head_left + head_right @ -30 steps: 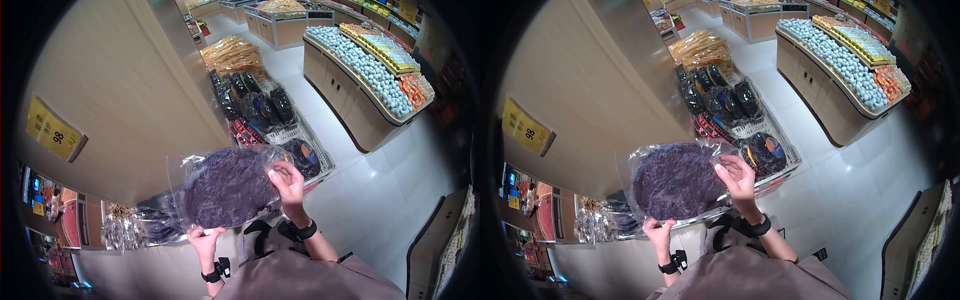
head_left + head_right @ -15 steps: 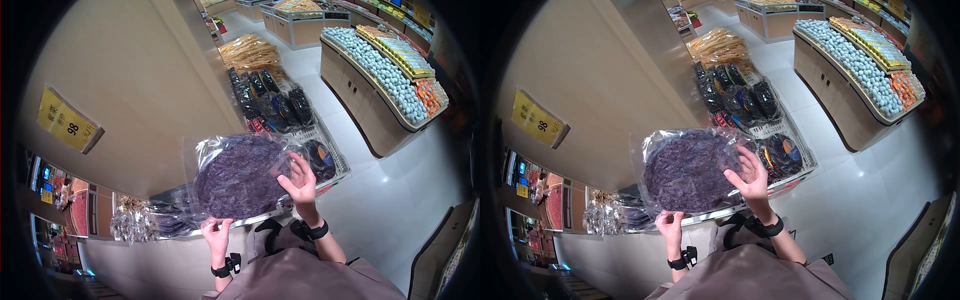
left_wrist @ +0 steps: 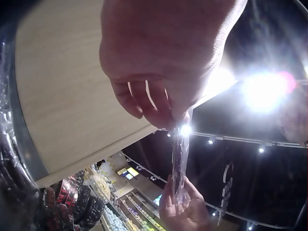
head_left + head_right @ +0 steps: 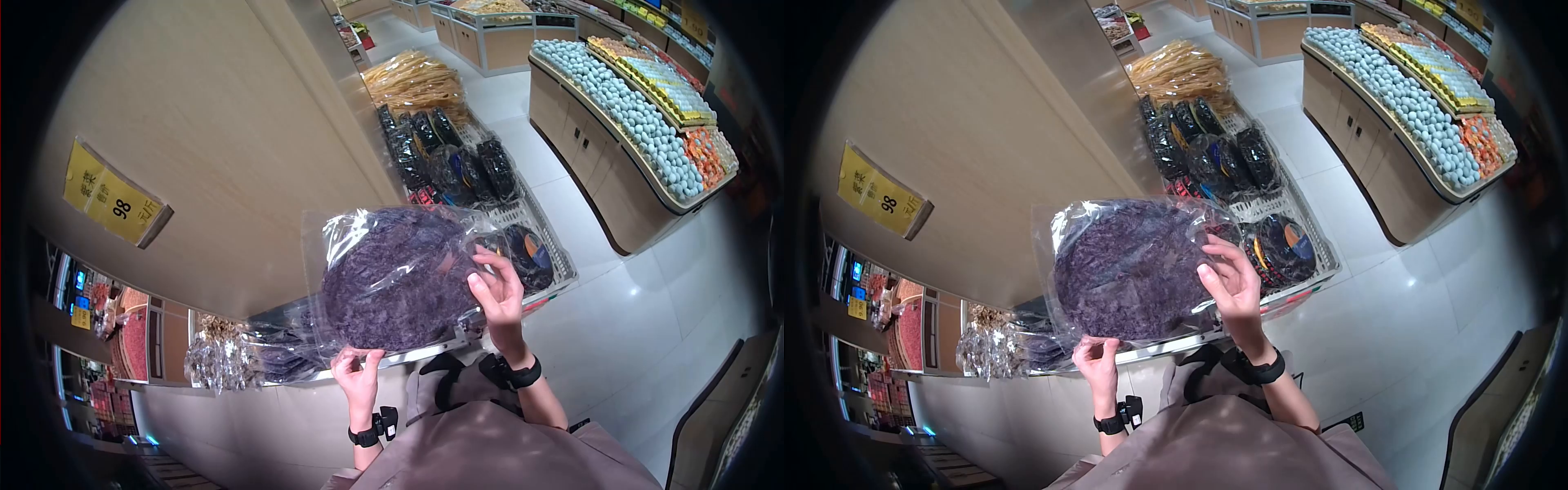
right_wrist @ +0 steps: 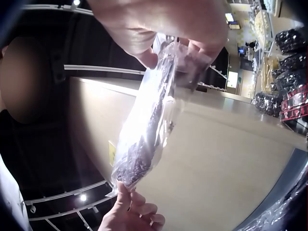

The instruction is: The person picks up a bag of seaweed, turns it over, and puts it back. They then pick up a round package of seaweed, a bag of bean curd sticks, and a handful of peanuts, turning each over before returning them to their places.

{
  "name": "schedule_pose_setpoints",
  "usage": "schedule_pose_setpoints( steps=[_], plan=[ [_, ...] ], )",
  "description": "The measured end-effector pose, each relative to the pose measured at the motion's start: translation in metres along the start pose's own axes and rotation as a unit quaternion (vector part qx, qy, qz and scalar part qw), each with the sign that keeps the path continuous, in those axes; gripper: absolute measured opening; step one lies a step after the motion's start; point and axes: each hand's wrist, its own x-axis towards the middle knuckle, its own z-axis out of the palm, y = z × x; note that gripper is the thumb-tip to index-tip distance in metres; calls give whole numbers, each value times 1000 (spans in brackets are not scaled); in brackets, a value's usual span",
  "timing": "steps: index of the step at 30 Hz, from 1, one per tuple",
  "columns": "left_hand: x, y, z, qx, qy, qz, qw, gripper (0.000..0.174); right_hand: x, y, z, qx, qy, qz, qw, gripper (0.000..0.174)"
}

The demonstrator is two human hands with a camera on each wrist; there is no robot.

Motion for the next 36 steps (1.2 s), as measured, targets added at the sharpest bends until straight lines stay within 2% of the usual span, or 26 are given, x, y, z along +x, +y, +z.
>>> schedule_pose_setpoints(
  steps=[4, 10, 12, 25, 27, 28, 31, 33, 34, 36],
  plan=[
    [-1, -4, 1, -3, 0, -10, 1000, 18, 1, 1, -4, -31, -4, -28, 999, 23],
    [-1, -3, 1, 4, 3, -3, 1000, 18, 1, -6, -4, -134, -43, -6, 990, 37],
    [-1, 2, 3, 6, 2, 3, 1000, 18, 1, -5, -2, -158, -46, -26, 986, 42],
    [-4, -1, 4, 4, 11, 6, 1000, 14, 0, -6, 0, -147, -40, -10, 988, 44],
    [-3, 1, 5, 5, 10, 10, 1000, 14, -1, -5, 2, -58, -14, 31, 998, 43],
    [-3, 2, 5, 7, 10, 14, 1000, 14, -1, -4, 2, -58, -15, 31, 998, 43],
    [-3, 5, 5, 25, 7, 27, 999, 13, -1, -3, 2, -52, -8, 12, 999, 43],
    [-3, 6, 5, 26, 8, 27, 999, 14, -2, -4, 1, -134, -15, -43, 990, 39],
    [-3, 6, 4, 27, 7, 27, 999, 15, -1, -5, -1, -134, -15, -42, 990, 39],
    [-4, 5, 3, 28, 7, 31, 999, 16, 1, -7, -5, -230, -44, -85, 969, 34]
  ],
)
